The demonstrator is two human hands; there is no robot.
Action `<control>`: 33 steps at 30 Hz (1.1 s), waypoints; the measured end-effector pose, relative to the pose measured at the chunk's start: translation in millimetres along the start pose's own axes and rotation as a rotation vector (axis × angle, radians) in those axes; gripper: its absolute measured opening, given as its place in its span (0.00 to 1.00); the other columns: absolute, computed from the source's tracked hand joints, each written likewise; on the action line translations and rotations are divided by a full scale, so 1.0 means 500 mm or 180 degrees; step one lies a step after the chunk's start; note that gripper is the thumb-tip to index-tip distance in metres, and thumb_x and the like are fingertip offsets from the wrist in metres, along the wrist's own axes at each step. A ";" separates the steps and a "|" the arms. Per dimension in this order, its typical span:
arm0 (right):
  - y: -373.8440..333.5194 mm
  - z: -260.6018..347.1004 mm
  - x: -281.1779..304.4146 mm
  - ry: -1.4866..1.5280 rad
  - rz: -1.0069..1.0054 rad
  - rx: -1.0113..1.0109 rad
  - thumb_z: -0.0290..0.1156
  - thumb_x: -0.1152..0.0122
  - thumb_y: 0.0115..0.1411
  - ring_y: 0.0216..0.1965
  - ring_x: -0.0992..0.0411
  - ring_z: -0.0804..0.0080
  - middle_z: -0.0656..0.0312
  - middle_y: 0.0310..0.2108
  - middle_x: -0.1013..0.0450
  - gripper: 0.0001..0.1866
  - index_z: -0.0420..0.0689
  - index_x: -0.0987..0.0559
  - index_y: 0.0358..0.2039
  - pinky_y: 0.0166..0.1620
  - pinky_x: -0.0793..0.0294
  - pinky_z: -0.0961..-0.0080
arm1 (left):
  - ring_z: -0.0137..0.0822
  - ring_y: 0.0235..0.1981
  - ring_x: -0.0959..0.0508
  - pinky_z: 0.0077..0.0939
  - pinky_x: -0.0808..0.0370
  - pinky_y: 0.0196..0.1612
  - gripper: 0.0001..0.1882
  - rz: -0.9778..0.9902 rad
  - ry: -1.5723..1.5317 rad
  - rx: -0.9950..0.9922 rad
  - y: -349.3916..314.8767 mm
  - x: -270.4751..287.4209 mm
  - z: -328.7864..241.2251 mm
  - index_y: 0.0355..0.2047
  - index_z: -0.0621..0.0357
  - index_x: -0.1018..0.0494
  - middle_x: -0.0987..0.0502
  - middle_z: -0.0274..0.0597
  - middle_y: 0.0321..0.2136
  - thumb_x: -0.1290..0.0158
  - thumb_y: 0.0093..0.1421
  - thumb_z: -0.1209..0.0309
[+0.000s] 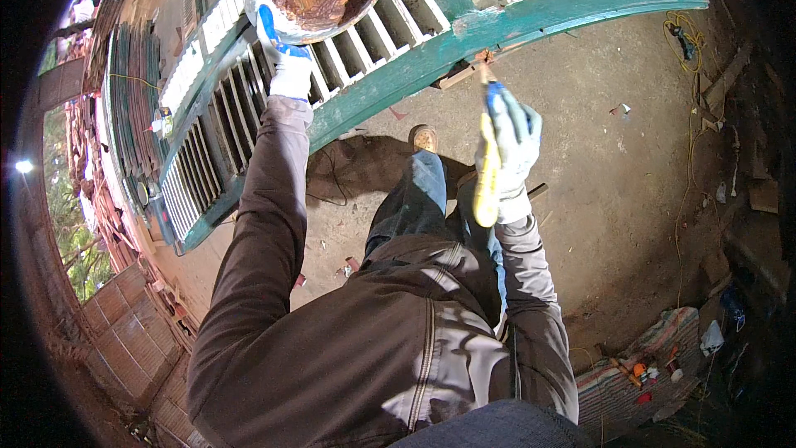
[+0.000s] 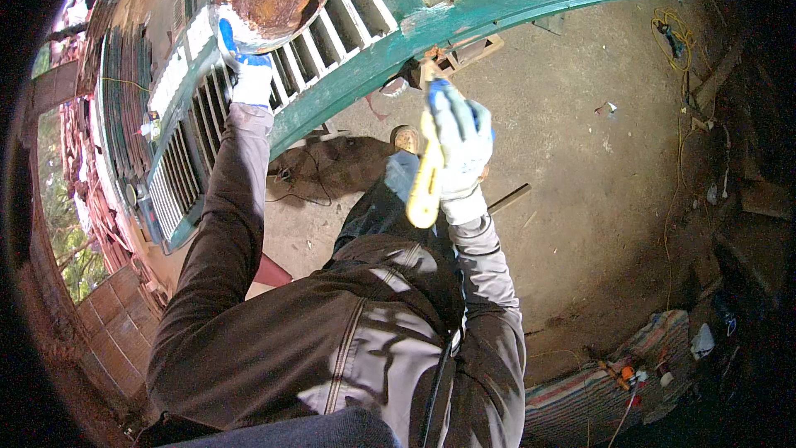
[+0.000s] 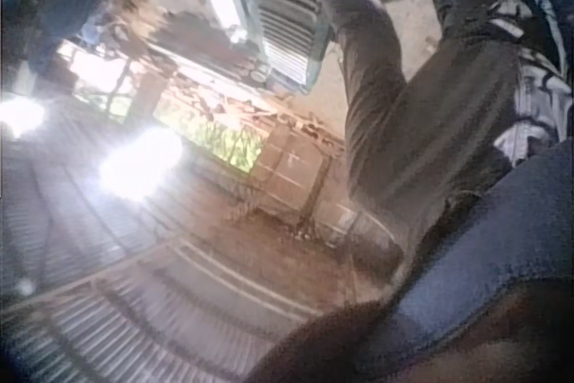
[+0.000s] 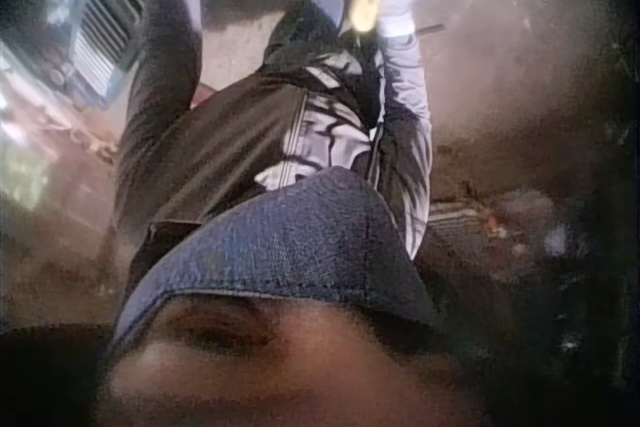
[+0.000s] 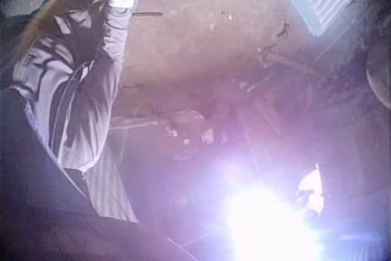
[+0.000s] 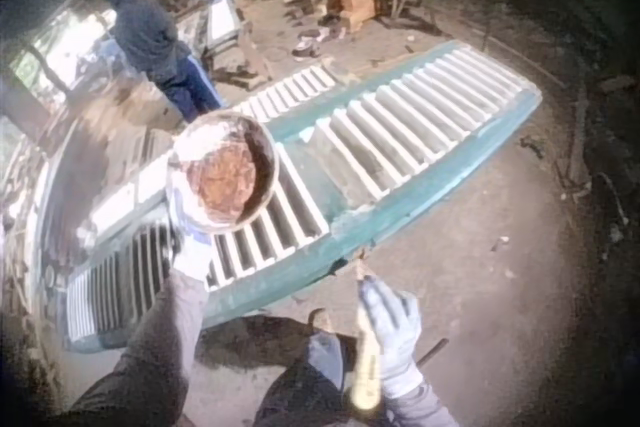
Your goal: The person uses an orbital sander to smooth the surface of a green wooden slatted panel, then applies a brown filler with a putty knife into the gaps between slats. The work is performed in a cluttered workshop with tools and materials visible on the floor.
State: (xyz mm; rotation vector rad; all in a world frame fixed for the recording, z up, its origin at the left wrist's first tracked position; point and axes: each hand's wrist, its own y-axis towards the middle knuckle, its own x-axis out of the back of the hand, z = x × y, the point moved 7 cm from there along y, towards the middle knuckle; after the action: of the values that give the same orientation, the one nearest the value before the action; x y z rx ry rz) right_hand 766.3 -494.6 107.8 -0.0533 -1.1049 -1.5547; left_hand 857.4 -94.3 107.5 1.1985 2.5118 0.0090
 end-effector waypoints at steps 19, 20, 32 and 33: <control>-0.230 -0.056 -0.211 0.1688 0.0387 -0.2341 0.45 0.63 0.79 0.59 0.29 0.66 0.50 0.61 0.29 0.30 0.40 0.44 0.73 0.63 0.34 0.69 | 0.41 0.67 0.35 0.43 0.40 0.71 0.34 0.0416 0.0275 -0.0276 0.020 0.042 0.028 0.71 0.55 0.43 0.36 0.41 0.67 0.52 0.72 0.52; -0.185 -0.037 -0.173 0.2084 0.0386 -0.2526 0.49 0.66 0.79 0.60 0.30 0.68 0.53 0.60 0.27 0.32 0.39 0.40 0.72 0.67 0.40 0.70 | 0.41 0.67 0.35 0.43 0.40 0.71 0.35 0.0585 -0.0047 -0.0233 0.029 0.079 0.035 0.71 0.55 0.42 0.35 0.41 0.67 0.51 0.71 0.50; -0.055 -0.033 -0.143 -0.0229 -0.0558 -0.0787 0.23 0.37 0.62 0.56 0.30 0.46 0.46 0.58 0.29 0.28 0.39 0.28 0.63 0.57 0.26 0.56 | 0.41 0.67 0.34 0.43 0.39 0.70 0.34 0.0093 0.0344 -0.0301 -0.048 -0.011 -0.020 0.70 0.55 0.40 0.35 0.41 0.68 0.50 0.70 0.51; -0.053 -0.029 -0.148 -0.0377 -0.0556 -0.0706 0.24 0.36 0.60 0.56 0.31 0.46 0.47 0.58 0.30 0.28 0.41 0.27 0.62 0.56 0.26 0.55 | 0.41 0.67 0.34 0.43 0.39 0.70 0.34 0.0089 0.0359 -0.0291 -0.051 -0.009 -0.023 0.70 0.55 0.39 0.35 0.41 0.67 0.50 0.70 0.51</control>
State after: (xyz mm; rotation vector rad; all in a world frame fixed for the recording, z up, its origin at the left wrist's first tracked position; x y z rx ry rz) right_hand 777.3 -451.8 41.1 -0.2059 -1.0465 -1.8467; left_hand 837.0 -112.4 115.5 1.2279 2.5600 0.2019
